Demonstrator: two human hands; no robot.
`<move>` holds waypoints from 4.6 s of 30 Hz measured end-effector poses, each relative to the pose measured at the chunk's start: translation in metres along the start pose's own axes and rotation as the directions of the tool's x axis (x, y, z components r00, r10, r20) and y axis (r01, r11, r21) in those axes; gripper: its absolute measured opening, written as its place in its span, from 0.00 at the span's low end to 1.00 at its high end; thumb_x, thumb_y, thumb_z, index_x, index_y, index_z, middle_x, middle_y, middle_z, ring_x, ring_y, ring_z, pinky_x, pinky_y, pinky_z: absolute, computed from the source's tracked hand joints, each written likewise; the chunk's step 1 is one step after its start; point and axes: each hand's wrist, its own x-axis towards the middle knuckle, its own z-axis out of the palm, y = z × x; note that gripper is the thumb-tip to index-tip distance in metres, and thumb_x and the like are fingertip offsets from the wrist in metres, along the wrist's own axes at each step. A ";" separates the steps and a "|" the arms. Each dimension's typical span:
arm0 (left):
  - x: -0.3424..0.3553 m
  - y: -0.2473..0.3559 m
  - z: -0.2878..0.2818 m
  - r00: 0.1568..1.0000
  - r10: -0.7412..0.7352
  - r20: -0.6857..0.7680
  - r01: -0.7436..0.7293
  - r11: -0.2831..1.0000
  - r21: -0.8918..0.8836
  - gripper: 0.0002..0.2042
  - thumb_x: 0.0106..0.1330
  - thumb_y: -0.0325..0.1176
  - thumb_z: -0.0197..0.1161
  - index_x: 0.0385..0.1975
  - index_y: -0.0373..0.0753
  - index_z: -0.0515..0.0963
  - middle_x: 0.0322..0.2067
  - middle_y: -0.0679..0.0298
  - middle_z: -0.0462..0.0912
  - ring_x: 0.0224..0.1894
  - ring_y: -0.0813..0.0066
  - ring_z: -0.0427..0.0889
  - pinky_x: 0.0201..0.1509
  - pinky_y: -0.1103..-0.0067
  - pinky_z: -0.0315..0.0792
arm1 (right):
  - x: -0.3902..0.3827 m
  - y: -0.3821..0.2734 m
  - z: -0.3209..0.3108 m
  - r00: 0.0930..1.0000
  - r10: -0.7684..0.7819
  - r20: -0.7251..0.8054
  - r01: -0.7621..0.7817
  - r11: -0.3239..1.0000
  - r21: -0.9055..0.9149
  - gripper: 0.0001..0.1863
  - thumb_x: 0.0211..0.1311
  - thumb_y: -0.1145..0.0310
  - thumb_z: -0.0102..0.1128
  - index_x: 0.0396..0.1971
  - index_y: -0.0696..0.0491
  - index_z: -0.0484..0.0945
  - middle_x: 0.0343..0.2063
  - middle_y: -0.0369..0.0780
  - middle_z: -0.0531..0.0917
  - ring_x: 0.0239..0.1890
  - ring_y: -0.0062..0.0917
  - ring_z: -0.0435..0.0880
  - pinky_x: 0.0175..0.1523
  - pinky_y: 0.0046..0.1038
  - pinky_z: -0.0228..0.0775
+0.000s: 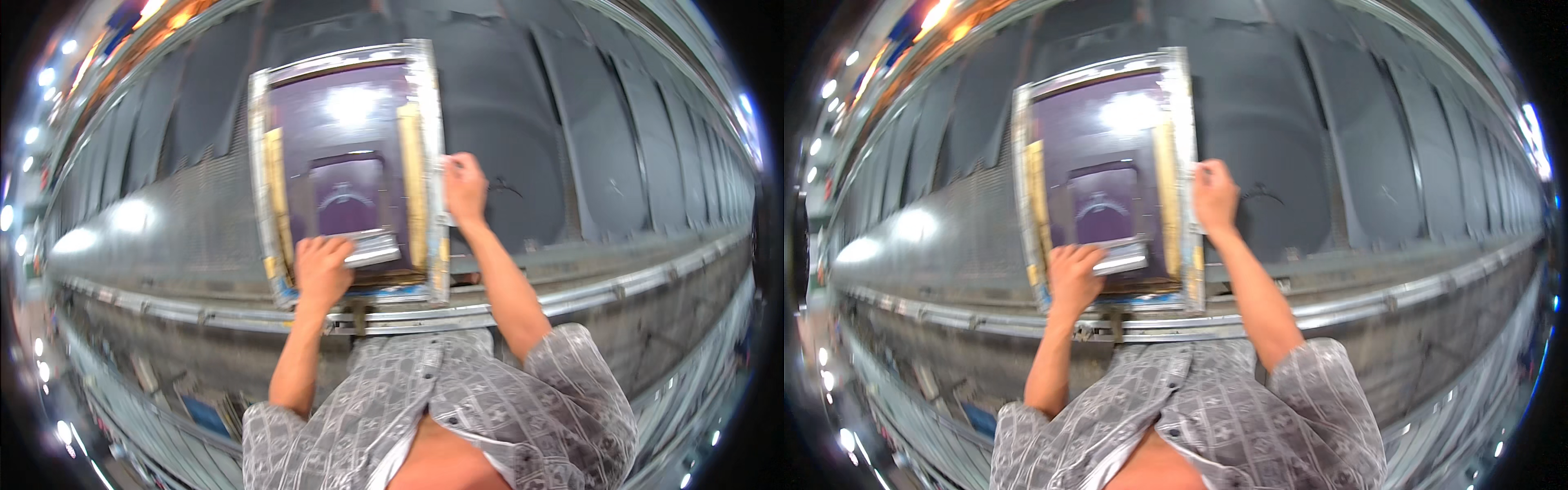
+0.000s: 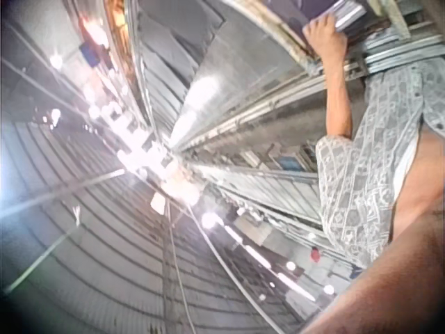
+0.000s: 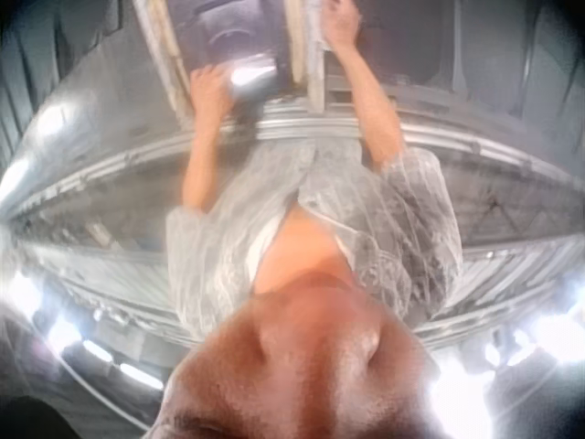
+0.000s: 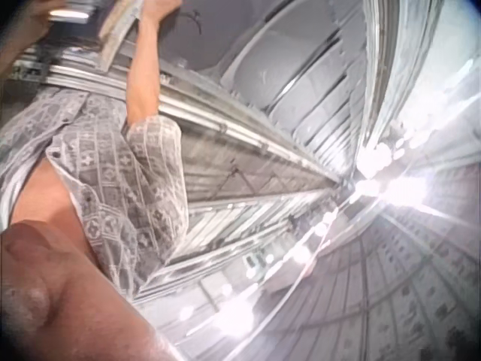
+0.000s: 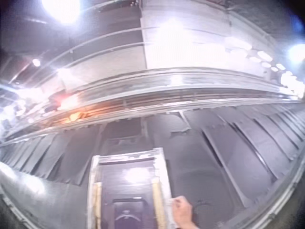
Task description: The person uses a squeegee to spread purple ink across a screen-printing frame mounted on a drying rack. After completing the pass, they carry the frame to a workbench, dip the squeegee into a container of liquid, and wipe it clean with a cloth.
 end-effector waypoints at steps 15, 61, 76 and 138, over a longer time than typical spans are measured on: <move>-0.023 -0.056 0.019 0.993 0.110 0.033 -0.109 0.994 -0.027 0.22 0.41 0.22 0.66 0.41 0.46 0.83 0.43 0.70 0.85 0.38 0.66 0.77 0.46 0.67 0.66 | 0.008 -0.019 0.012 0.974 0.203 0.099 -0.160 0.929 -0.333 0.12 0.69 0.57 0.60 0.39 0.52 0.80 0.34 0.49 0.86 0.41 0.49 0.85 0.44 0.42 0.74; 0.035 -0.081 0.002 0.945 0.132 0.300 -0.084 0.982 -0.167 0.14 0.47 0.33 0.76 0.37 0.48 0.87 0.35 0.68 0.85 0.39 0.63 0.82 0.46 0.67 0.66 | -0.018 -0.056 0.013 0.975 -0.220 0.033 0.210 0.859 -0.466 0.31 0.59 0.46 0.69 0.50 0.58 0.81 0.47 0.52 0.84 0.51 0.48 0.81 0.56 0.46 0.72; 0.067 -0.077 0.010 0.991 0.113 -0.078 -0.125 0.977 -0.174 0.23 0.43 0.21 0.70 0.43 0.46 0.84 0.43 0.65 0.83 0.45 0.61 0.79 0.46 0.65 0.71 | -0.009 -0.023 -0.010 0.969 0.226 0.097 -0.215 0.971 -0.107 0.21 0.63 0.53 0.70 0.29 0.60 0.82 0.23 0.43 0.83 0.22 0.27 0.75 0.32 0.33 0.67; -0.910 -1.411 -0.583 -0.300 -0.954 -0.019 -0.294 0.111 -0.949 0.19 0.67 0.45 0.73 0.45 0.35 0.83 0.39 0.69 0.83 0.40 0.81 0.76 0.47 0.78 0.69 | -0.802 -0.930 1.444 0.241 -0.397 0.885 0.334 0.891 0.309 0.21 0.74 0.55 0.58 0.46 0.61 0.79 0.30 0.36 0.80 0.34 0.18 0.74 0.40 0.28 0.69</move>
